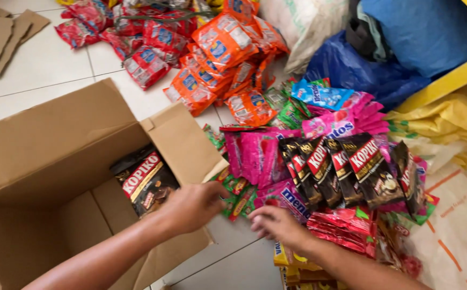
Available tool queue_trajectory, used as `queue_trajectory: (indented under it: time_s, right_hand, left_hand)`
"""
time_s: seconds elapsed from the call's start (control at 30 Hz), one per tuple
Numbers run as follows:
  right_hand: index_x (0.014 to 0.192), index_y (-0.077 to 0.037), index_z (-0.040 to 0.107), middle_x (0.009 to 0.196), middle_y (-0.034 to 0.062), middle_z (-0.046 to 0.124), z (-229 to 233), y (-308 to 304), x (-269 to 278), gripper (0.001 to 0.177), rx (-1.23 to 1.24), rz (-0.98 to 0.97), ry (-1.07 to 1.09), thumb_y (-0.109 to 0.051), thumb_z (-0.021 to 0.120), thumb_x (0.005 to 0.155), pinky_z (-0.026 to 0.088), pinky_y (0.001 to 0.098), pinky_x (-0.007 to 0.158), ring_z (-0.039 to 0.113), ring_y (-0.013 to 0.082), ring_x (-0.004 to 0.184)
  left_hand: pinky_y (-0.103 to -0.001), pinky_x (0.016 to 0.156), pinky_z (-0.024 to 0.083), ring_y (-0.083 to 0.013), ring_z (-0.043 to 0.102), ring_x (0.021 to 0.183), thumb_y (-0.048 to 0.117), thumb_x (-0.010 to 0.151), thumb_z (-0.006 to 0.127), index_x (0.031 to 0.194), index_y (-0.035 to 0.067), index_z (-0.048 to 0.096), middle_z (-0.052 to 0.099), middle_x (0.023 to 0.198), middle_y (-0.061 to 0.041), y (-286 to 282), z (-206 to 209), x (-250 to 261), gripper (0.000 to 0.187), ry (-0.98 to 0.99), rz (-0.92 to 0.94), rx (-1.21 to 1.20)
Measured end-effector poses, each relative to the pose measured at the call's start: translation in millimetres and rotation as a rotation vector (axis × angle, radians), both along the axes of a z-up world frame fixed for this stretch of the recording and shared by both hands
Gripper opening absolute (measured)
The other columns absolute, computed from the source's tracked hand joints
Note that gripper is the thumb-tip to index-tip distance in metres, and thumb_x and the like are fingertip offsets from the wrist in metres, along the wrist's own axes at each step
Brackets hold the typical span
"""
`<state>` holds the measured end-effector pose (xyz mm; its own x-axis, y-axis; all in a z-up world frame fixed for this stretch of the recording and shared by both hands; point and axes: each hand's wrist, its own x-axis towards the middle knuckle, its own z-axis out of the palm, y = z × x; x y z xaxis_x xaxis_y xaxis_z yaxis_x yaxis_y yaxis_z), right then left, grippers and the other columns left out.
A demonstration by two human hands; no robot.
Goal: The person packs multiple sachets of instant coffee into a cardboard box. They pick up sachets from a pile on the floor and place them into the box one by one.
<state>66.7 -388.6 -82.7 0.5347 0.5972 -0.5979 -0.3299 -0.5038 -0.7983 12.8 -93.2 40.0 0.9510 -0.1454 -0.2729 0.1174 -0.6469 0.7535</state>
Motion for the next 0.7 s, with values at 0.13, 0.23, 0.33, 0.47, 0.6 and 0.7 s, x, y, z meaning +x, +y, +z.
queue_trajectory:
  time_s: [0.13, 0.23, 0.33, 0.47, 0.6, 0.7]
  right_hand:
    - [0.119, -0.009, 0.069, 0.092, 0.0056, 0.072, -27.1, -50.2, 13.7, 0.027, 0.011, -0.391, 0.271, -0.023, 0.059, 0.099, 0.054, 0.0290, 0.063, 0.068, 0.0140, 0.073]
    - [0.120, -0.011, 0.062, 0.095, 0.0059, 0.071, -27.1, -57.1, 11.2, 0.024, 0.141, -0.560, 0.410, -0.019, 0.057, 0.098, 0.057, 0.0309, 0.066, 0.070, 0.0183, 0.076]
    - [0.119, -0.018, 0.059, 0.097, 0.0036, 0.069, -32.5, -60.9, 1.0, 0.022, -0.005, -0.654, 0.453, -0.017, 0.057, 0.097, 0.055, 0.0344, 0.065, 0.070, 0.0197, 0.079]
    - [0.118, -0.019, 0.059, 0.097, 0.0055, 0.067, -30.5, -67.3, -4.5, 0.021, 0.002, -0.646, 0.430, -0.013, 0.054, 0.099, 0.052, 0.0392, 0.064, 0.065, 0.0214, 0.079]
    - [0.115, -0.015, 0.059, 0.099, 0.0067, 0.069, -40.5, -81.5, -3.4, 0.022, 0.088, -0.805, 0.415, -0.014, 0.045, 0.099, 0.053, 0.0400, 0.070, 0.069, 0.0230, 0.084]
    - [0.113, -0.010, 0.059, 0.097, 0.0071, 0.067, -60.8, -94.4, -2.6, 0.021, 0.183, -0.861, 0.407, -0.016, 0.045, 0.099, 0.054, 0.0426, 0.071, 0.066, 0.0233, 0.083]
  left_hand:
    - [-0.041, 0.080, 0.058, -0.0270, 0.078, 0.086, 0.028, 0.088, 0.066, 0.115, 0.014, 0.071, 0.078, 0.088, -0.013, -62.4, -43.3, 31.6, 0.031, 0.123, -0.101, -0.101]
    - [-0.042, 0.080, 0.057, -0.0293, 0.074, 0.090, 0.029, 0.088, 0.068, 0.112, 0.011, 0.074, 0.076, 0.094, -0.014, -106.7, -92.8, 55.6, 0.031, -0.007, -0.164, -0.108]
    - [-0.041, 0.080, 0.059, -0.0269, 0.077, 0.085, 0.031, 0.088, 0.066, 0.110, 0.012, 0.076, 0.077, 0.095, -0.013, -152.8, -132.4, 74.7, 0.031, 0.154, -0.057, -0.216]
    - [-0.040, 0.082, 0.060, -0.0239, 0.076, 0.089, 0.031, 0.087, 0.068, 0.114, 0.007, 0.075, 0.078, 0.098, -0.016, -201.9, -184.6, 88.1, 0.037, 0.178, 0.038, -0.356]
    - [-0.037, 0.080, 0.058, -0.0227, 0.073, 0.086, 0.035, 0.090, 0.073, 0.118, 0.004, 0.073, 0.075, 0.099, -0.016, -227.0, -183.0, 92.8, 0.042, 0.221, 0.068, -0.380]
    - [-0.039, 0.069, 0.061, -0.0240, 0.073, 0.078, 0.030, 0.089, 0.072, 0.117, 0.002, 0.069, 0.075, 0.094, -0.015, -234.0, -168.0, 95.5, 0.040, 0.448, 0.225, -0.546]
